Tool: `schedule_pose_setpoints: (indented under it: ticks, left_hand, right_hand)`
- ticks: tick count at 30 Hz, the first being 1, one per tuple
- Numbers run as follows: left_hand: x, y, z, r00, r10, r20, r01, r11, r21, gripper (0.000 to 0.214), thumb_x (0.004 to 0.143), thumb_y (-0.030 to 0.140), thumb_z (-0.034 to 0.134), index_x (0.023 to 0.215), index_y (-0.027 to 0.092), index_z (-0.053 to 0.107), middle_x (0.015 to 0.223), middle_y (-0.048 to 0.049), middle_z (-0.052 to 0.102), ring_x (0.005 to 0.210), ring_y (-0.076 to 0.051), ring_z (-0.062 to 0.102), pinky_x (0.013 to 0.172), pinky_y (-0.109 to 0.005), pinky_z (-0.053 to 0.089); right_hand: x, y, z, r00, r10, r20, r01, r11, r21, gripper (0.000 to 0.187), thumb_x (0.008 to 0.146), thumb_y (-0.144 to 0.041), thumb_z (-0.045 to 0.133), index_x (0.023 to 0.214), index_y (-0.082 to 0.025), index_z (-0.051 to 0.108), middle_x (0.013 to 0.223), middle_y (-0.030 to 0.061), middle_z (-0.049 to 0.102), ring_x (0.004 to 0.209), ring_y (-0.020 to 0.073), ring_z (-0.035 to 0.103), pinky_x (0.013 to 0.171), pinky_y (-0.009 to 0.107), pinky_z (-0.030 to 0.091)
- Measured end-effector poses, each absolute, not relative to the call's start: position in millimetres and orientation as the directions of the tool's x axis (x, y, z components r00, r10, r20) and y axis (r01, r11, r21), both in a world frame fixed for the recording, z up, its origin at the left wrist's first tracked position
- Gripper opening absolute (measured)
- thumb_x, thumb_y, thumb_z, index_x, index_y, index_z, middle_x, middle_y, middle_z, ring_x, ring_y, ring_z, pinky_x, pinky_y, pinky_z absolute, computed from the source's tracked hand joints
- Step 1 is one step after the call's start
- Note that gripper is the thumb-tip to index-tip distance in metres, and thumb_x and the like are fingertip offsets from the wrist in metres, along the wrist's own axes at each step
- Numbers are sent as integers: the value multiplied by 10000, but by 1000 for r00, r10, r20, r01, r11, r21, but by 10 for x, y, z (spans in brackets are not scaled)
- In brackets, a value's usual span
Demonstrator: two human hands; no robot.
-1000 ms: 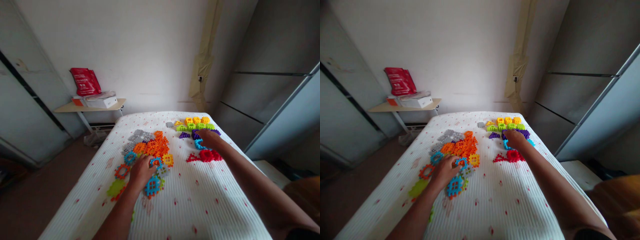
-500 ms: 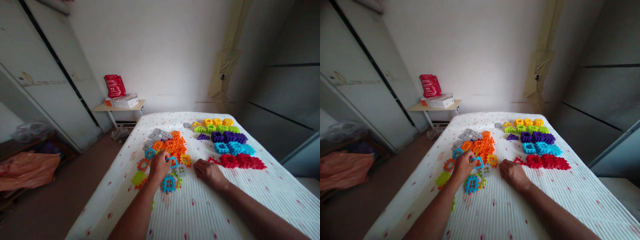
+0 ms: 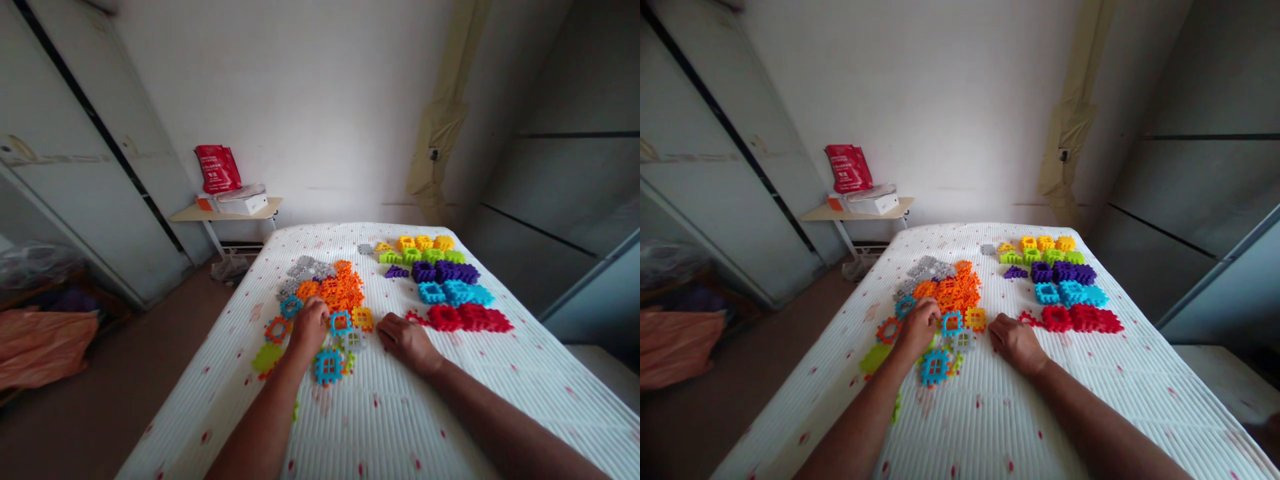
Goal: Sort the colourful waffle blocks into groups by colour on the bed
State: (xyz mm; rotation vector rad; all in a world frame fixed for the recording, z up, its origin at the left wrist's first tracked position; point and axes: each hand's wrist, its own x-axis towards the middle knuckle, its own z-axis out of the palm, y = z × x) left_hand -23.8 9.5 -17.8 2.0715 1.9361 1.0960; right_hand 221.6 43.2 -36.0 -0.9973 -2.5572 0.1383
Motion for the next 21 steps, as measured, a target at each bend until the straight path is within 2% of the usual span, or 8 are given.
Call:
schedule_pose_setpoints:
  ticks: [3, 6, 9, 12, 17, 21]
  left_hand:
    - [-231, 66, -160, -75, 910, 409, 844, -160, 511, 254, 667, -21, 413, 700, 195, 544, 808, -36, 572, 822, -151, 548, 756, -258, 422]
    - [-213, 18, -116, -29, 943, 332, 858, -146, 492, 196, 676, 75, 526, 813, 195, 598, 845, -32, 612, 850, -170, 560, 786, -280, 425]
    - [-197, -22, -73, 47, 978, 205, 872, -140, 469, 382, 634, 173, 640, 1013, 211, 617, 1026, -41, 633, 986, -196, 554, 885, -303, 406]
    - [-203, -34, -46, 67, 989, 130, 878, -121, 463, 487, 627, 190, 657, 1110, 207, 601, 1120, -53, 616, 1068, -202, 530, 953, -307, 372]
    - [-218, -28, -43, 75, 989, 128, 863, -129, 488, 444, 623, 146, 634, 1064, 189, 618, 1069, -59, 631, 1019, -203, 542, 918, -314, 390]
    - [-196, -8, -74, 11, 989, 144, 830, -90, 550, 320, 619, 72, 559, 910, 186, 634, 856, -28, 642, 815, -169, 564, 765, -286, 417]
  right_hand:
    - [2221, 437, -361, -670, 672, 316, 633, 739, -229, 251, 896, -161, 395, 810, -153, 630, 794, 48, 584, 686, 127, 564, 622, 227, 404]
    - [2223, 440, -365, -667, 674, 316, 634, 737, -234, 242, 892, -156, 401, 821, -153, 632, 800, 48, 585, 694, 126, 563, 626, 225, 403]
    - [2217, 436, -359, -668, 672, 318, 635, 738, -227, 240, 887, -146, 402, 805, -147, 627, 786, 46, 579, 682, 121, 557, 613, 218, 395]
    - [2210, 428, -349, -669, 668, 325, 634, 741, -219, 256, 895, -149, 390, 785, -144, 621, 769, 44, 573, 669, 117, 549, 603, 212, 386]
    - [2212, 425, -358, -668, 669, 326, 636, 741, -216, 259, 901, -164, 387, 791, -147, 621, 772, 45, 574, 680, 120, 550, 596, 211, 380]
    - [2216, 433, -372, -664, 674, 324, 640, 736, -220, 262, 905, -176, 384, 803, -150, 624, 782, 48, 576, 695, 122, 553, 608, 211, 388]
